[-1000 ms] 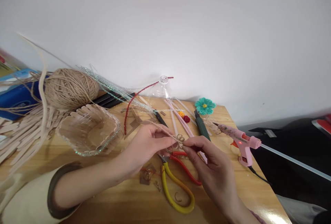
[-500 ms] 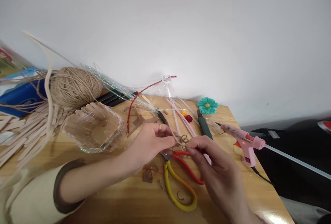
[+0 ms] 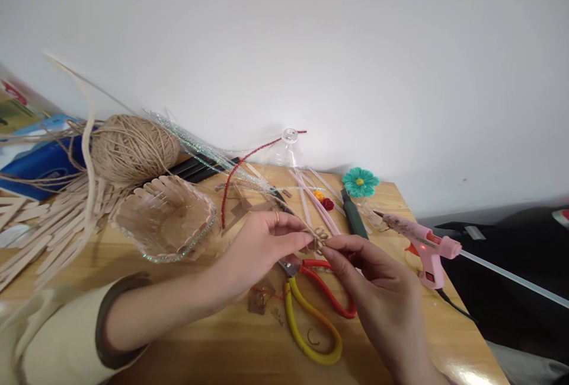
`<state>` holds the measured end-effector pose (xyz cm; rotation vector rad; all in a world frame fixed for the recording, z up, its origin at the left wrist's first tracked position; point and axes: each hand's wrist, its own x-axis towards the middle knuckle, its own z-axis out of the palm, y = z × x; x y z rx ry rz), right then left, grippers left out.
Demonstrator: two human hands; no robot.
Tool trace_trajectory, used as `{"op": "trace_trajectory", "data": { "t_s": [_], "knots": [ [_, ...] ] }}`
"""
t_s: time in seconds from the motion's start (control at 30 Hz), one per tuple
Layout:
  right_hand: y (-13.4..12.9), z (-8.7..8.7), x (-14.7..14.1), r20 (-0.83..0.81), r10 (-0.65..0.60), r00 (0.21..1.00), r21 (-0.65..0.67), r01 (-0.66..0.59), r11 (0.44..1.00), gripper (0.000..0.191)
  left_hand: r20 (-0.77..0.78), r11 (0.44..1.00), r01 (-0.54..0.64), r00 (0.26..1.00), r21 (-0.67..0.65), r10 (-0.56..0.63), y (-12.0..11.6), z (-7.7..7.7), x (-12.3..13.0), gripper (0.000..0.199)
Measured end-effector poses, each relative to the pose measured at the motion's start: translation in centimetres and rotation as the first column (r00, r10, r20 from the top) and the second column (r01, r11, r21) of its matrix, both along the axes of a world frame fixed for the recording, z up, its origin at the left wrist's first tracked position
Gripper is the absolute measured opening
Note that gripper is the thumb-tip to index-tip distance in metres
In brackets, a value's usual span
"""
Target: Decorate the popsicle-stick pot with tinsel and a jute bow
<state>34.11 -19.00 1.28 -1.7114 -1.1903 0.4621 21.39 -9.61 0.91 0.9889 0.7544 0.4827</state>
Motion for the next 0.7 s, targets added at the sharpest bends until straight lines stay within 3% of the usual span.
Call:
{"op": "trace_trajectory", "data": {
  "t_s": [0.2,0.3,0.7],
  "knots": [
    [-0.44,-0.11,0.26,0.398,0.076,0.914,0.163,-0.153,0.975,0.012,-0.024,0.999,0.009,1.000,-0.053,-0.010,0.12,0.04,0.07,0.007],
    [-0.54,-0.10,0.31,0.501,0.089,0.861,0.177,-0.202,0.963,0.016,-0.030,0.997,0.011,0.999,-0.073,-0.014,0.18,0.00,0.11,0.007],
    [-0.23,-0.18,0.45,0.422,0.169,0.891,0.122,-0.240,0.963,0.013,-0.048,0.997,0.075,0.996,-0.033,-0.076,0.33,-0.10,0.00,0.007]
  ]
}}
